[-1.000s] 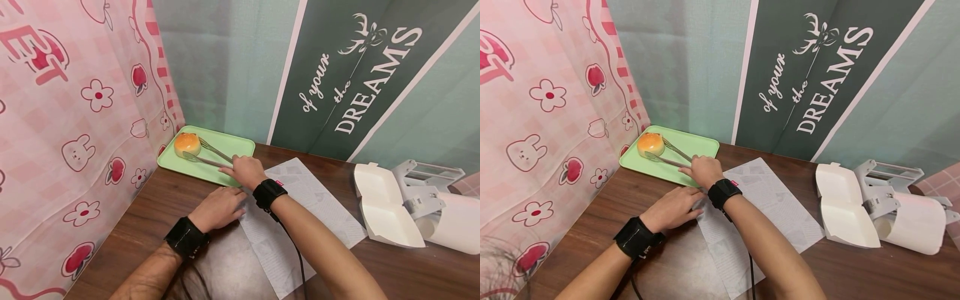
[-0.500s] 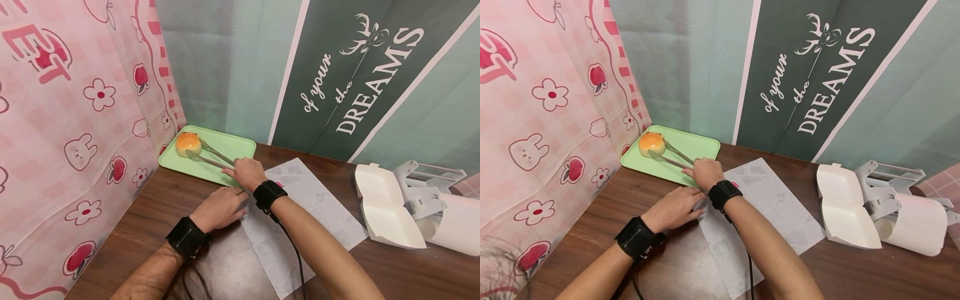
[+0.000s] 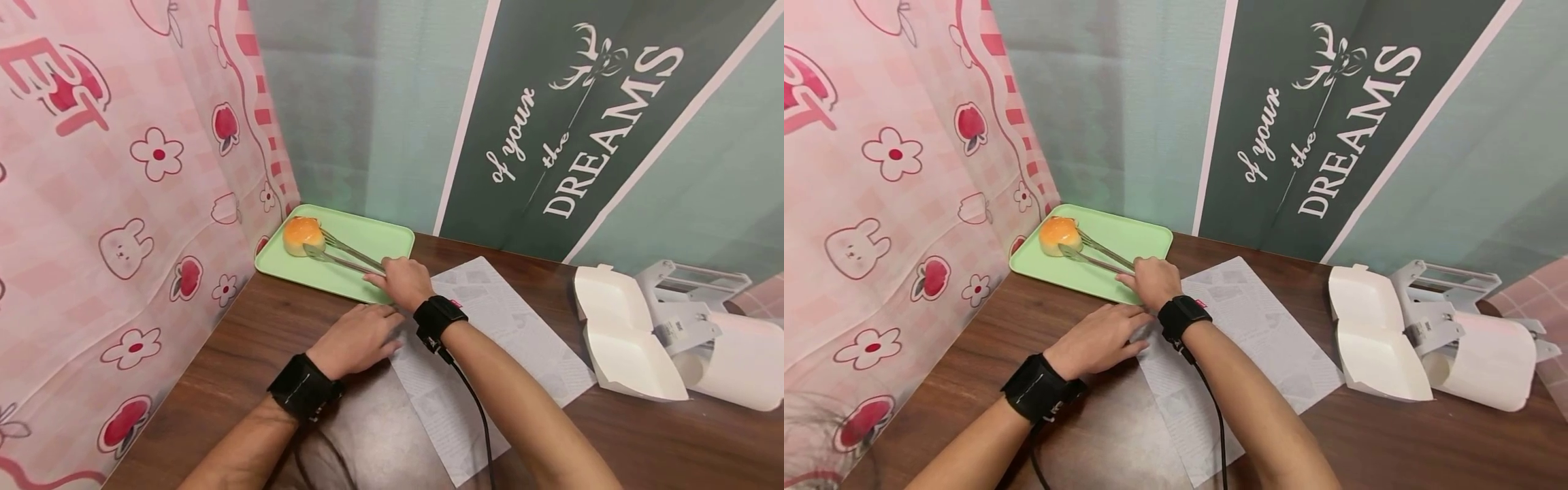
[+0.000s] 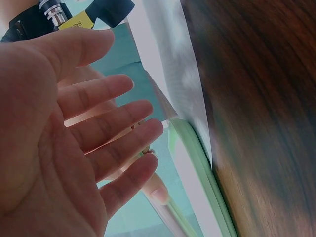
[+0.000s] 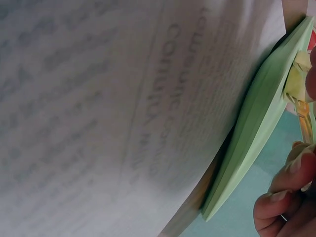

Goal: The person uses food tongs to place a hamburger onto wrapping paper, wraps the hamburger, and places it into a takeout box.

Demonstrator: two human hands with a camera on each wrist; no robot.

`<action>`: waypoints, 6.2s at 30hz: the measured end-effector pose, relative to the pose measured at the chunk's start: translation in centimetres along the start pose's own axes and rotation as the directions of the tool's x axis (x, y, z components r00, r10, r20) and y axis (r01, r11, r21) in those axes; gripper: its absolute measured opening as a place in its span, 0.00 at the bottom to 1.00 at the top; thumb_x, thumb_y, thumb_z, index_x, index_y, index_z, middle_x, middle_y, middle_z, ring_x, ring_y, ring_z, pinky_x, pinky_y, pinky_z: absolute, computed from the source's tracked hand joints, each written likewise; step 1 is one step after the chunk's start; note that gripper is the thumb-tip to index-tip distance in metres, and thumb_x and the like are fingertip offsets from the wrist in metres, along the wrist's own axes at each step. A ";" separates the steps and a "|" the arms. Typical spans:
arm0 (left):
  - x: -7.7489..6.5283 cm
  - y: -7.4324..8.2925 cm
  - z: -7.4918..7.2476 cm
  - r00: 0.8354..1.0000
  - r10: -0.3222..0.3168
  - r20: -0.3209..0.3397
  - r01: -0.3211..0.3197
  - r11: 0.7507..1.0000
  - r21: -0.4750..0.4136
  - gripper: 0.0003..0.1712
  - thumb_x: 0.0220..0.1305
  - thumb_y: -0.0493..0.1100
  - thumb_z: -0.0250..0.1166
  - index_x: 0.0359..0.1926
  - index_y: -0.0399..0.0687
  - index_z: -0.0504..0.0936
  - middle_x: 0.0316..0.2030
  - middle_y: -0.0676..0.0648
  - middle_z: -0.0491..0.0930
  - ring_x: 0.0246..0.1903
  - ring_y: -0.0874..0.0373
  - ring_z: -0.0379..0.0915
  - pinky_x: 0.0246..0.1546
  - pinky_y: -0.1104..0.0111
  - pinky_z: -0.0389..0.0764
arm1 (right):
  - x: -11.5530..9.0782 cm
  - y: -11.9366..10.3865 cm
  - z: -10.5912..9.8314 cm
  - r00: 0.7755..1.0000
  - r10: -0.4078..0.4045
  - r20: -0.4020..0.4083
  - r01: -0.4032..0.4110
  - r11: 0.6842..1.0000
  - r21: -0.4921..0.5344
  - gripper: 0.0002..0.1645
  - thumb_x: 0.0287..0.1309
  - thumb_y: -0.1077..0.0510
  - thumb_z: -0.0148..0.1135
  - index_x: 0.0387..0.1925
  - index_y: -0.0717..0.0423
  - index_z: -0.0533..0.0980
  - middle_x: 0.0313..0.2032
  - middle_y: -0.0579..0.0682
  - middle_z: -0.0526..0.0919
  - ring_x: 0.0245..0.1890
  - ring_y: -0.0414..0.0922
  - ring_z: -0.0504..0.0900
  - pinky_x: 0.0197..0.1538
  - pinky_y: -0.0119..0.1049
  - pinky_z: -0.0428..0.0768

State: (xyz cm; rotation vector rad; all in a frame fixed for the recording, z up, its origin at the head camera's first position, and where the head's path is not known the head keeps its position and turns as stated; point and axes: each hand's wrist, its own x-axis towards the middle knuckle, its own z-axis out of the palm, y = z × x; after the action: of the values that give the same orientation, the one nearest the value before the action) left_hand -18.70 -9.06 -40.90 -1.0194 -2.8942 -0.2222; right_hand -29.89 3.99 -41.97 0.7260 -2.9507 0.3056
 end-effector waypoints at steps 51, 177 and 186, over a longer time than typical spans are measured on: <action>0.2 0.2 0.0 0.999 -0.029 0.045 0.033 0.997 -0.077 0.25 0.72 0.52 0.62 0.64 0.45 0.78 0.63 0.41 0.78 0.64 0.46 0.75 0.64 0.48 0.74 | -9.8 6.7 -4.4 0.990 0.028 -0.141 -0.028 1.000 -0.004 0.27 0.63 0.34 0.63 0.24 0.50 0.72 0.14 0.45 0.67 0.14 0.43 0.68 0.19 0.36 0.60; 0.3 -0.1 0.2 1.000 0.004 0.018 -0.003 0.998 -0.065 0.25 0.72 0.50 0.63 0.63 0.42 0.79 0.61 0.39 0.80 0.62 0.45 0.76 0.61 0.50 0.76 | -33.2 14.8 -8.5 0.915 0.368 -0.167 -0.367 0.929 0.035 0.23 0.59 0.39 0.70 0.32 0.52 0.75 0.14 0.41 0.63 0.17 0.41 0.64 0.20 0.37 0.61; 0.4 -0.1 0.1 1.000 0.002 0.018 -0.001 0.998 -0.064 0.25 0.72 0.50 0.63 0.63 0.43 0.79 0.61 0.40 0.80 0.62 0.45 0.77 0.62 0.51 0.75 | -30.0 13.8 -8.3 0.918 0.363 -0.158 -0.359 0.932 0.057 0.27 0.60 0.37 0.68 0.27 0.55 0.73 0.15 0.44 0.65 0.19 0.43 0.68 0.21 0.42 0.67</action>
State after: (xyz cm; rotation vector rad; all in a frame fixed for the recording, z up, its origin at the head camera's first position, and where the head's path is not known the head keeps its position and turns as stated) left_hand -19.04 -8.89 -41.01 -1.0390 -2.9202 -0.3093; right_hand -9.51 31.26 -40.21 0.1387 -2.9061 0.4091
